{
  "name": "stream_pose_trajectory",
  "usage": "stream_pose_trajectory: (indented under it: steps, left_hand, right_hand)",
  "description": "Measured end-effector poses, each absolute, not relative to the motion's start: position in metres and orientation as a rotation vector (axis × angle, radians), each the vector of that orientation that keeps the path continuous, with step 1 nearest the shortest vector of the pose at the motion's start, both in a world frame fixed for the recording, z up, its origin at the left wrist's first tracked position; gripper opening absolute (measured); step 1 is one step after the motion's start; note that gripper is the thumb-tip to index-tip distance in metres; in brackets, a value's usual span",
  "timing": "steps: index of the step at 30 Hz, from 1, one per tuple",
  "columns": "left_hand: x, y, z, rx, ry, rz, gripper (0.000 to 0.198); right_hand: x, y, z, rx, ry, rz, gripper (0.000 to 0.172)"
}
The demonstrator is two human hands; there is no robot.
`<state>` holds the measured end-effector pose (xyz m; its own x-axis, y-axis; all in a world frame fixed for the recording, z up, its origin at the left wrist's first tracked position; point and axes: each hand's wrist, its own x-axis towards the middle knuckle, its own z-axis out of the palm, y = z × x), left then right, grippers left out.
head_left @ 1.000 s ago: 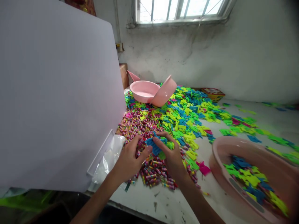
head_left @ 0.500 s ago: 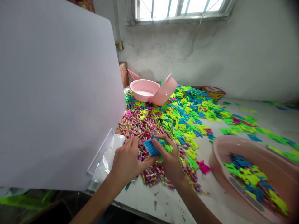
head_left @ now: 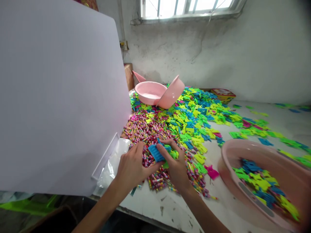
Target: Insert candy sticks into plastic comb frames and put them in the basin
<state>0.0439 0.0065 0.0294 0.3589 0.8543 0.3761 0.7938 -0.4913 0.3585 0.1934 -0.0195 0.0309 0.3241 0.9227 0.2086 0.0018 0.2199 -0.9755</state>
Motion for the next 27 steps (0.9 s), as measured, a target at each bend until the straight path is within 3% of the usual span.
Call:
stream_pose_trajectory:
  steps: [17, 27]
  left_hand:
    - [0.031, 0.012, 0.016, 2.689, 1.363, 0.969, 0.049]
    - [0.033, 0.007, 0.010, 2.779, 1.429, 1.058, 0.036]
  right_hand:
    - [0.183, -0.025, 0.023, -1.159, -0.996, 0.907, 0.021]
    - [0.181, -0.024, 0.026, -1.166, -0.973, 0.933, 0.024]
